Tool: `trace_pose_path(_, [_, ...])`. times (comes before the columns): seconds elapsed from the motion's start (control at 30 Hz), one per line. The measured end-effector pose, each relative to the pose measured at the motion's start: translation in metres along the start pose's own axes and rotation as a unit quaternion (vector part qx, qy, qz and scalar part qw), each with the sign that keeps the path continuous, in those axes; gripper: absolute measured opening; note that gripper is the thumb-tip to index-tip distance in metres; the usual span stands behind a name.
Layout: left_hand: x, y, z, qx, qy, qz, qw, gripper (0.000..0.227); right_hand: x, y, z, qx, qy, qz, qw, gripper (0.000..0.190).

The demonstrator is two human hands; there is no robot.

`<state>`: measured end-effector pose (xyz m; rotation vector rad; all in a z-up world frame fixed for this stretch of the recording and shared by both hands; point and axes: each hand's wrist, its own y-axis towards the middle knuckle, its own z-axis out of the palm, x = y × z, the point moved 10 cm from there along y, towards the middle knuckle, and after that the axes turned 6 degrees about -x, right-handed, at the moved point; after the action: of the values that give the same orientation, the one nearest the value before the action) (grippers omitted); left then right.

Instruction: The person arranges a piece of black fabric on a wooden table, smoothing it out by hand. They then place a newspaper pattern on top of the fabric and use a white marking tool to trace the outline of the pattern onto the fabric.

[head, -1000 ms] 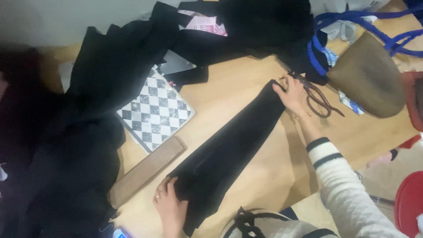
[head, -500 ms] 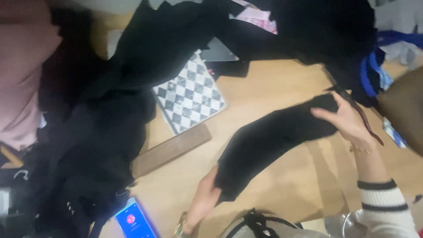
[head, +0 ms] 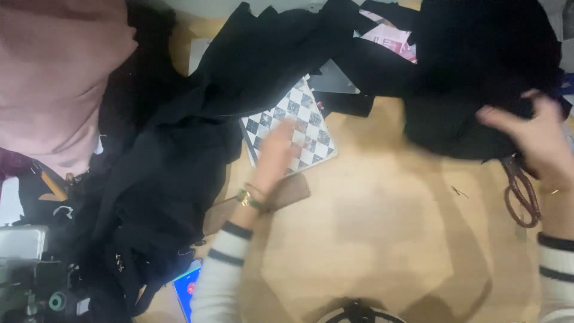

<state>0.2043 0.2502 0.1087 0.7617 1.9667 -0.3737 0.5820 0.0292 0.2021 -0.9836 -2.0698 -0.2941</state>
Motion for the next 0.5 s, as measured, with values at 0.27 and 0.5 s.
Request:
trace_pose_path(0.27, [0.134, 0.086, -0.043, -0.130, 0.606, 0.213, 0.755, 0.042, -0.030, 0.070, -0.007, -0.189, -0.283, -0.260, 0.904, 0.088])
trace_pose_path(0.5, [0.105, 0.082, -0.036, -0.251, 0.550, 0.217, 0.766, 0.022, -0.024, 0.019, 0.124, -0.097, -0.139, -0.353, 0.920, 0.074])
